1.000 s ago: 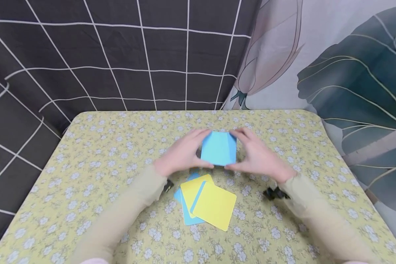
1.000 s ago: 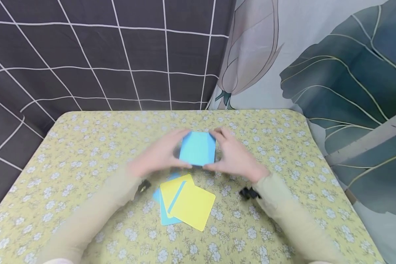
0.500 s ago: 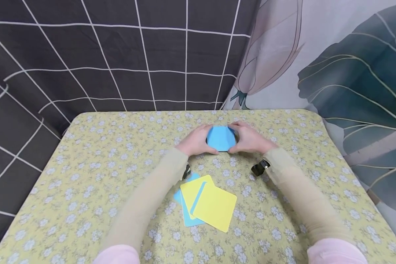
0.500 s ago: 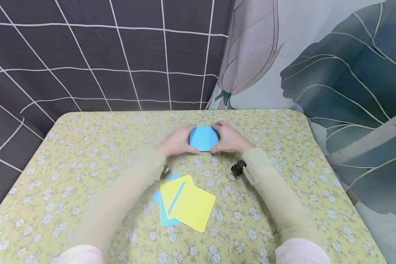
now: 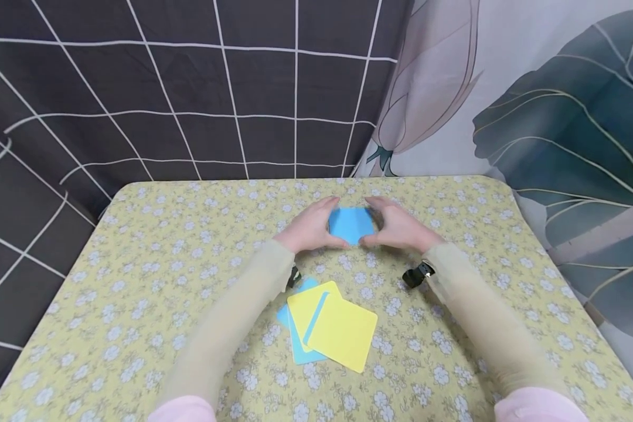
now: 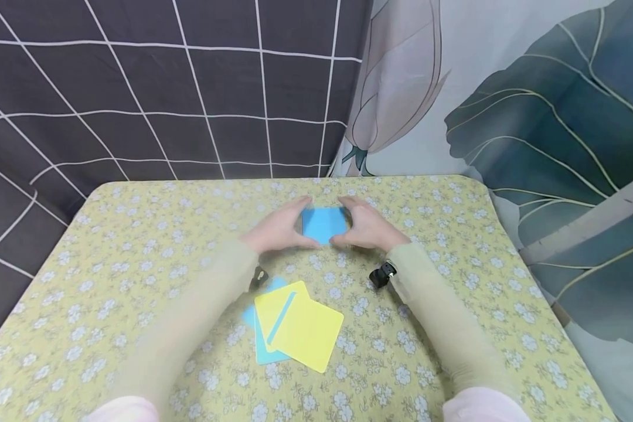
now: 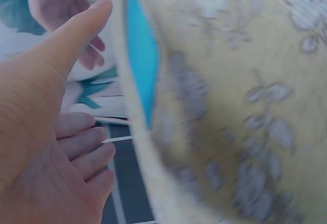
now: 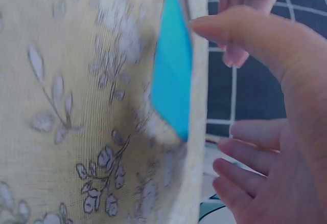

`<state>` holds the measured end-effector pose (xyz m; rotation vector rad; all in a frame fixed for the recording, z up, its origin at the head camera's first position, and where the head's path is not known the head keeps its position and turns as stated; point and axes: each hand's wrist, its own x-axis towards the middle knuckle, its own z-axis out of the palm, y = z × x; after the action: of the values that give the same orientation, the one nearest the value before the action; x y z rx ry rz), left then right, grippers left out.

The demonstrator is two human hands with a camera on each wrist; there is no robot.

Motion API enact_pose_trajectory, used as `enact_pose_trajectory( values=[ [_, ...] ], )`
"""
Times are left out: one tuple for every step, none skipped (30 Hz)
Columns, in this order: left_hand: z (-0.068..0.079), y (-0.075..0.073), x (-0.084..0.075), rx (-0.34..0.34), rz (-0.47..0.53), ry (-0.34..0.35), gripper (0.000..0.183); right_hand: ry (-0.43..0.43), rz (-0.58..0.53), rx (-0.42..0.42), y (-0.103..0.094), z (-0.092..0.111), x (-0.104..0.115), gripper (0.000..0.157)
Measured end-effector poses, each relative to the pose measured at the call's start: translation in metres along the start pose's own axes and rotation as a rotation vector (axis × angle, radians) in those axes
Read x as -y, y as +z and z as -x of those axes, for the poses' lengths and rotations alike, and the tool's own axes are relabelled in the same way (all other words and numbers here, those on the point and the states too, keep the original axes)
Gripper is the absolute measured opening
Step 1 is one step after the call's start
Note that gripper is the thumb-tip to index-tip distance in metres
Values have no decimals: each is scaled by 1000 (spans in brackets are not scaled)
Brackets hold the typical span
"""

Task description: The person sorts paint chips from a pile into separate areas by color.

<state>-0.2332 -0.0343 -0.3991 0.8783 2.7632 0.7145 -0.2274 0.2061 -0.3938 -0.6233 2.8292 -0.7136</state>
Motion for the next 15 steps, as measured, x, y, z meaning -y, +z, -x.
enact_pose_trajectory(
  values=[
    [3, -3, -2, -10, -1, 11, 112, 6, 10, -17, -1, 3, 2, 106],
    [7, -7, -3, -20, 0, 22, 111, 9, 18, -30, -2, 7, 5, 107],
    [12, -11, -5, -28, 1, 30, 110, 9, 27, -42, -2, 10, 7, 108],
    [17, -14, -6, -35, 0, 36, 109, 5, 36, -51, -3, 14, 10, 109],
    [22, -17, -8, -40, 3, 43, 109, 1, 35, -55, -3, 18, 13, 108],
    [27, -20, -9, -45, 8, 49, 108, -3, 36, -59, -4, 22, 16, 108],
    [33, -22, -9, -51, 14, 56, 108, -7, 36, -59, -3, 27, 20, 107],
    [38, -23, -10, -58, 15, 63, 107, -9, 36, -57, -3, 31, 24, 107],
    [45, -24, -10, -64, 21, 67, 107, -14, 42, -58, -3, 36, 27, 107],
    [51, -25, -10, -71, 23, 74, 106, -15, 44, -58, -2, 41, 31, 107],
    [57, -25, -10, -77, 24, 84, 106, -17, 47, -60, -1, 46, 34, 107],
    [63, -24, -9, -84, 26, 92, 105, -21, 56, -63, 0, 52, 37, 108],
    [70, -24, -9, -90, 30, 97, 105, -23, 63, -65, 1, 57, 40, 108],
    [76, -23, -9, -93, 35, 95, 105, -28, 73, -69, 3, 63, 43, 108],
    [83, -22, -8, -99, 42, 94, 105, -34, 79, -75, 4, 68, 46, 108]
  ],
)
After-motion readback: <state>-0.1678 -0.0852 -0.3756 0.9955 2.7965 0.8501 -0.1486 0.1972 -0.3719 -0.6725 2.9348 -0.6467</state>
